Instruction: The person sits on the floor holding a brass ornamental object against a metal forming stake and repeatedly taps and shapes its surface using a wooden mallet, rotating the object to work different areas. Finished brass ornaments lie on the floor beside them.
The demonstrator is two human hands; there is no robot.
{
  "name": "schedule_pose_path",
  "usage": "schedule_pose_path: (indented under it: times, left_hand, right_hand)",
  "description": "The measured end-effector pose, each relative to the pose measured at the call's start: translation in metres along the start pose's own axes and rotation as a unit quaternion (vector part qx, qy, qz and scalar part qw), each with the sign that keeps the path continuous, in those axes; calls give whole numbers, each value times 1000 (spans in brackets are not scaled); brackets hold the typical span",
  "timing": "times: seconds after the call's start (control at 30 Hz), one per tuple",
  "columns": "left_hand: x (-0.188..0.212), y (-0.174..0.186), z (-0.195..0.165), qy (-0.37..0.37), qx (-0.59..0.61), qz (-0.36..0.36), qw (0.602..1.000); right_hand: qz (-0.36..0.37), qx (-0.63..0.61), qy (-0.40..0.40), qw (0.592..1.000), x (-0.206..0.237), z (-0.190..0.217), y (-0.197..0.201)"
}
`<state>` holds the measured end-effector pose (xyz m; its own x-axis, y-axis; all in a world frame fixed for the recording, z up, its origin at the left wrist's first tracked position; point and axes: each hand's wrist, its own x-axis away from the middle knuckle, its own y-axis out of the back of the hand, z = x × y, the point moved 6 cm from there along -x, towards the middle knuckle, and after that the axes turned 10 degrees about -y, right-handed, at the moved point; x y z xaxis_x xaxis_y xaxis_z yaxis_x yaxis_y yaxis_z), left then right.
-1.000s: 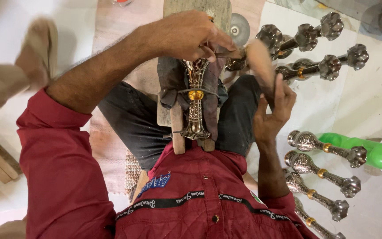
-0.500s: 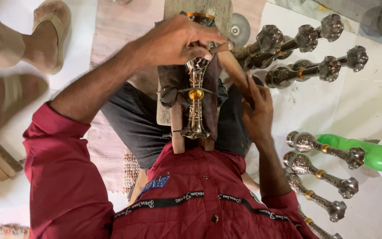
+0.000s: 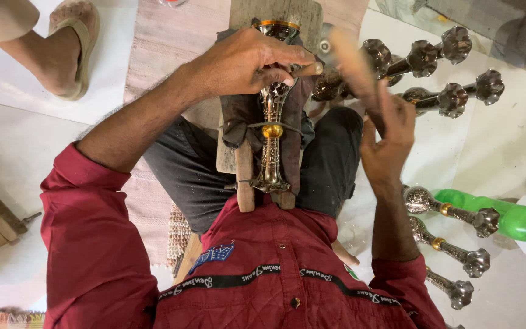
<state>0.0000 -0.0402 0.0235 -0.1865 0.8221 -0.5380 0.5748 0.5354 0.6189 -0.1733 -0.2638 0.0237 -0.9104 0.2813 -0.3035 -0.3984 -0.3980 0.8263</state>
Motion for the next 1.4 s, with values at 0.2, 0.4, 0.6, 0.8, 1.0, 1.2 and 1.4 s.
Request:
schedule_pose_path:
  times: [0.2, 0.4, 0.6, 0.8, 1.0, 1.2, 1.4]
  left_hand:
    - [-2, 4, -4, 28, 24, 4, 999]
    - [-7, 5, -6, -21, -2, 8, 1000]
    - [-5, 3, 0, 14, 3, 21, 1000]
    - [-4, 1, 0, 7, -20, 26, 999]
    - [-1, 0, 5, 24, -12, 41, 999]
    - [0, 1, -1, 8, 13, 30, 999]
    - [17, 10, -3, 14, -6, -65, 998]
  right_hand:
    - [-17, 43, 67, 997, 2, 12, 4]
    - [-6, -86, 29, 996, 6, 8, 6]
    - [-63, -361, -26, 930, 5, 5, 13]
    - [-56, -216, -54, 973, 12, -1, 14]
    - [-54, -82, 24, 995, 16, 5, 5]
    - [4, 69, 22, 997, 17, 12, -2]
    - [68, -59, -31, 995, 13, 2, -12]
